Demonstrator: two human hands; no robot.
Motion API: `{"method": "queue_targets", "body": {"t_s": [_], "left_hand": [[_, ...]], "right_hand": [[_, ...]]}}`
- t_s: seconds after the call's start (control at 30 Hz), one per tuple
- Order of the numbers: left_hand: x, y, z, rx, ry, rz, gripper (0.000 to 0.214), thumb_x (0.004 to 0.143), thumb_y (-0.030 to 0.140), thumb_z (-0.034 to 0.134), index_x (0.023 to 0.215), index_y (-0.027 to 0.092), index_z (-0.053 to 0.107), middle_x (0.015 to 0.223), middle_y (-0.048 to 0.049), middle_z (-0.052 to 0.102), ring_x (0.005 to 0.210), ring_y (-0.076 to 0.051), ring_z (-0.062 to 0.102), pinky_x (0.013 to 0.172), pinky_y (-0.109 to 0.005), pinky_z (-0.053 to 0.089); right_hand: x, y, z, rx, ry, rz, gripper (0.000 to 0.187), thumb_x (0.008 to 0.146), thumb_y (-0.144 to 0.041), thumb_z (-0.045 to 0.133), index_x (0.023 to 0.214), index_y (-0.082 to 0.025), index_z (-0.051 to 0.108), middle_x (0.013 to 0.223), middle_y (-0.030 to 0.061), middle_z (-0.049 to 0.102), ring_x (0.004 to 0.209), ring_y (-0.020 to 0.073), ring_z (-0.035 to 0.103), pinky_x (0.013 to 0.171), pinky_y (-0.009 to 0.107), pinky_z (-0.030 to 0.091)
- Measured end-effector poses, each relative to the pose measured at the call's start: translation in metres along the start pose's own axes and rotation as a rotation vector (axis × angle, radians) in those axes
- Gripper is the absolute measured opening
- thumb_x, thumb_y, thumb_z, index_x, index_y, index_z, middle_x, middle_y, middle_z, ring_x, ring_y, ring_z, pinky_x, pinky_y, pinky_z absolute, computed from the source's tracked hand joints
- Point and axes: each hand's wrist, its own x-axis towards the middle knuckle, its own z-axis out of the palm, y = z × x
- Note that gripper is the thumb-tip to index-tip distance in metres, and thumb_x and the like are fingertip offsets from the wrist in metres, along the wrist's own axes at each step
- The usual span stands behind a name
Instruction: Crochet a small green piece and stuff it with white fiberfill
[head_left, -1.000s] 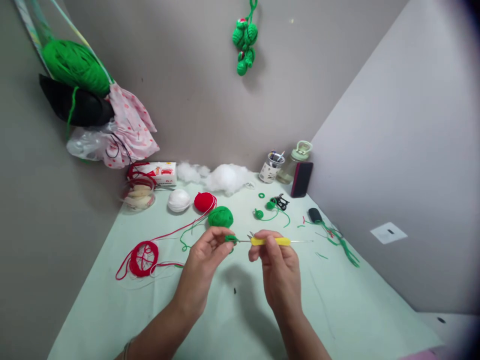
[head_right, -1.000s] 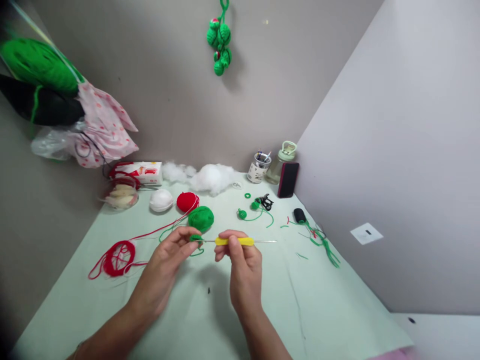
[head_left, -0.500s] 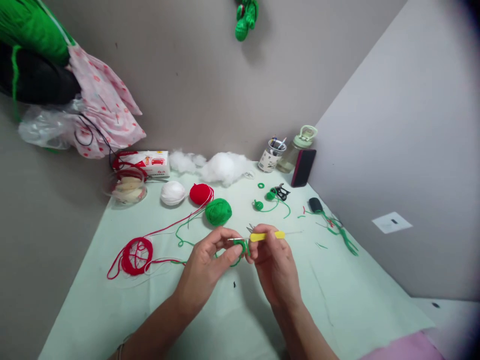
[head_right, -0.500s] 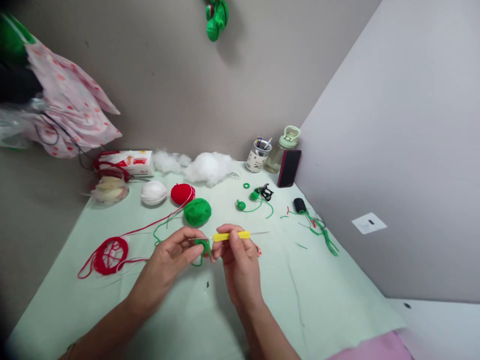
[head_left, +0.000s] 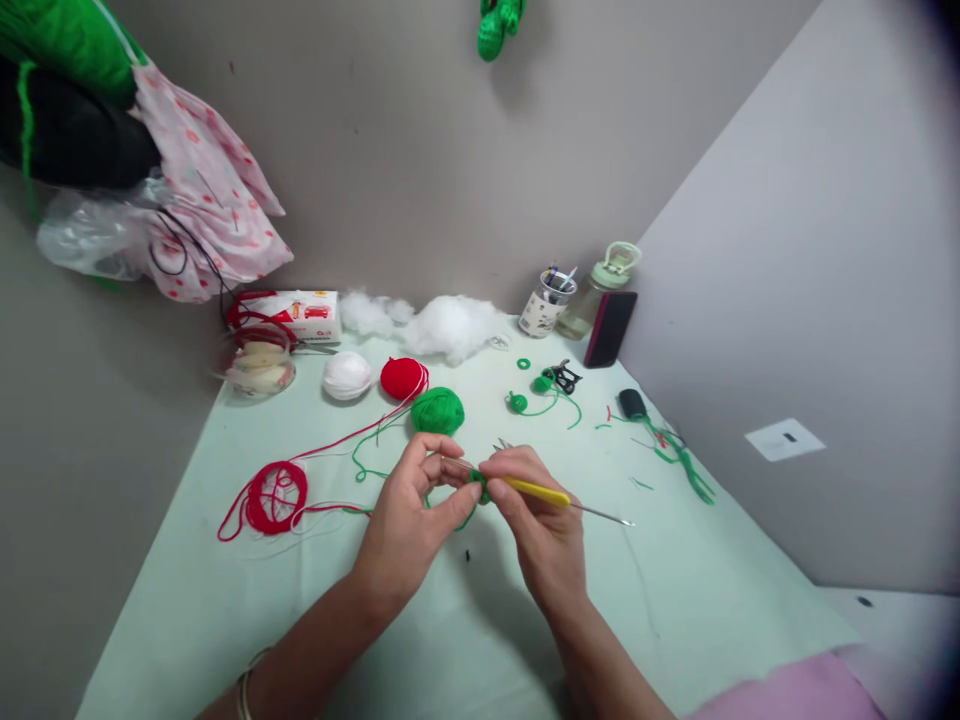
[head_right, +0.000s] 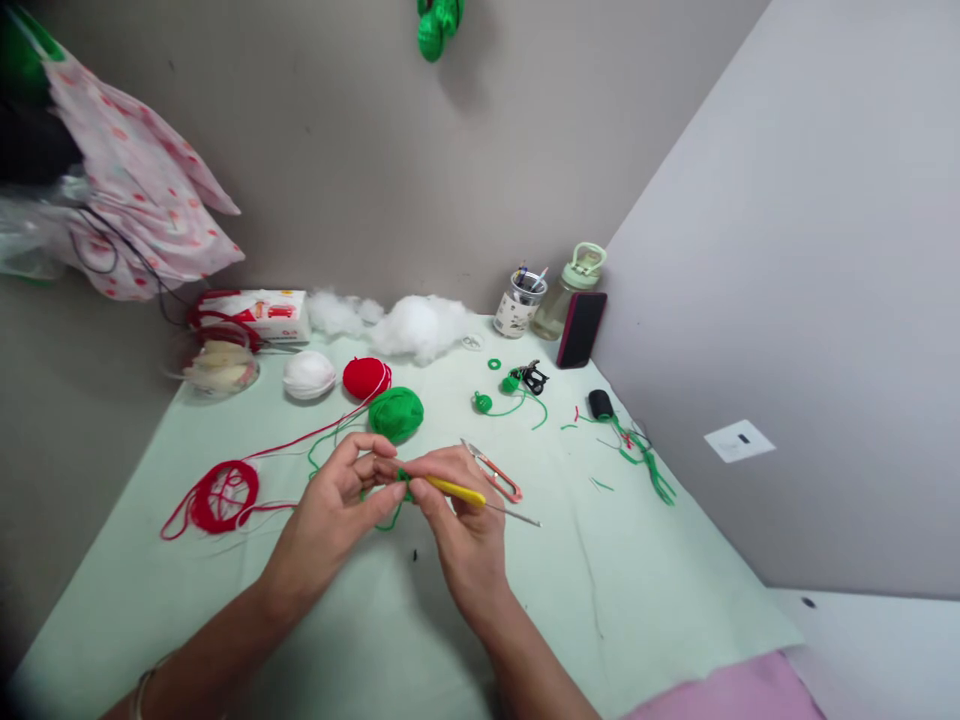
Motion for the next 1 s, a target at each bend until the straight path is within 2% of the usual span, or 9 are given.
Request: {"method": "queue_targets", "body": {"t_s": [0.13,0.37,0.5,0.57,0.67,0.73,0.8,0.93,1.0], "left_hand": [[0.002,0.001,-0.002,-0.011,-0.016,0.002,0.032,0.081,0.028,0.082,0.104,0.024,0.061,0.086,-0.0015,0.072,0.087,-0.021,0.068,0.074,-0.031,0.051],[0.004,0.013,-0.027,0.087,-0.306,-0.027,0.038,0.085,0.033,0.084,0.122,0.028,0.073,0.119,-0.0097,0.075,0.101,-0.025,0.073,0.08,-0.031,0.057],[0.007,0.026,-0.064,0.382,-0.432,-0.11,0.051,0.082,0.03,0.087,0.132,0.034,0.077,0.082,-0.0003,0.074,0.073,-0.02,0.07,0.067,-0.025,0.052],[0.012,0.032,-0.083,0.379,-0.377,-0.095,0.04,0.081,0.036,0.087,0.121,0.028,0.083,0.072,-0.0011,0.072,0.063,-0.02,0.067,0.06,-0.025,0.052],[0.02,0.041,-0.098,0.312,0.091,0.165,0.032,0.087,0.037,0.085,0.116,0.025,0.084,0.088,-0.0034,0.075,0.085,-0.019,0.07,0.068,-0.02,0.055],[0.02,0.044,-0.094,0.346,0.32,0.283,0.04,0.076,0.026,0.095,0.113,0.028,0.083,0.123,-0.0008,0.072,0.113,-0.021,0.066,0.073,-0.015,0.055],[0.014,0.045,-0.081,0.29,0.36,0.32,0.043,0.069,0.024,0.098,0.109,0.028,0.083,0.14,0.0002,0.065,0.125,-0.025,0.063,0.073,-0.014,0.057],[-0.002,0.035,-0.042,0.006,0.006,0.173,0.048,0.083,0.049,0.086,0.124,0.025,0.078,0.141,-0.0138,0.067,0.121,-0.039,0.068,0.072,-0.036,0.067],[-0.004,0.027,-0.026,-0.02,-0.025,0.156,0.049,0.089,0.053,0.08,0.131,0.026,0.075,0.136,-0.0143,0.069,0.122,-0.037,0.067,0.088,-0.042,0.064]], "right_hand": [[0.001,-0.001,0.0,0.085,-0.009,0.062,0.014,0.088,-0.021,0.083,0.099,-0.029,0.084,0.092,0.0046,0.076,0.085,0.0196,0.072,0.067,0.03,0.062],[0.003,0.002,-0.003,0.2,0.149,0.253,0.002,0.084,-0.023,0.083,0.086,-0.024,0.082,0.08,0.0008,0.069,0.065,0.0136,0.064,0.056,0.026,0.058],[0.004,0.004,-0.005,0.277,0.188,0.343,0.009,0.078,-0.027,0.086,0.083,-0.022,0.08,0.078,0.0007,0.068,0.064,0.0138,0.063,0.053,0.026,0.055],[0.004,0.005,-0.005,0.296,0.195,0.355,0.01,0.078,-0.026,0.087,0.083,-0.022,0.079,0.075,-0.0004,0.068,0.063,0.0132,0.063,0.054,0.026,0.055],[0.003,0.003,-0.005,0.262,0.257,0.328,0.009,0.08,-0.025,0.086,0.085,-0.022,0.079,0.076,-0.0007,0.069,0.062,0.0125,0.063,0.055,0.026,0.056],[0.002,0.001,-0.004,0.196,0.302,0.276,0.006,0.082,-0.024,0.084,0.086,-0.023,0.08,0.08,0.0004,0.071,0.064,0.0132,0.065,0.055,0.027,0.058],[0.001,-0.002,-0.002,0.125,0.31,0.218,0.003,0.084,-0.022,0.082,0.087,-0.023,0.081,0.083,0.0011,0.071,0.065,0.0137,0.066,0.055,0.028,0.059],[-0.003,-0.008,0.002,0.045,0.268,0.137,0.006,0.088,-0.019,0.08,0.089,-0.024,0.081,0.08,0.0006,0.07,0.066,0.0144,0.067,0.055,0.028,0.061],[-0.006,-0.01,0.004,0.07,0.253,0.099,0.008,0.088,-0.017,0.079,0.09,-0.025,0.08,0.081,0.0011,0.069,0.066,0.0149,0.068,0.053,0.028,0.06]]}}
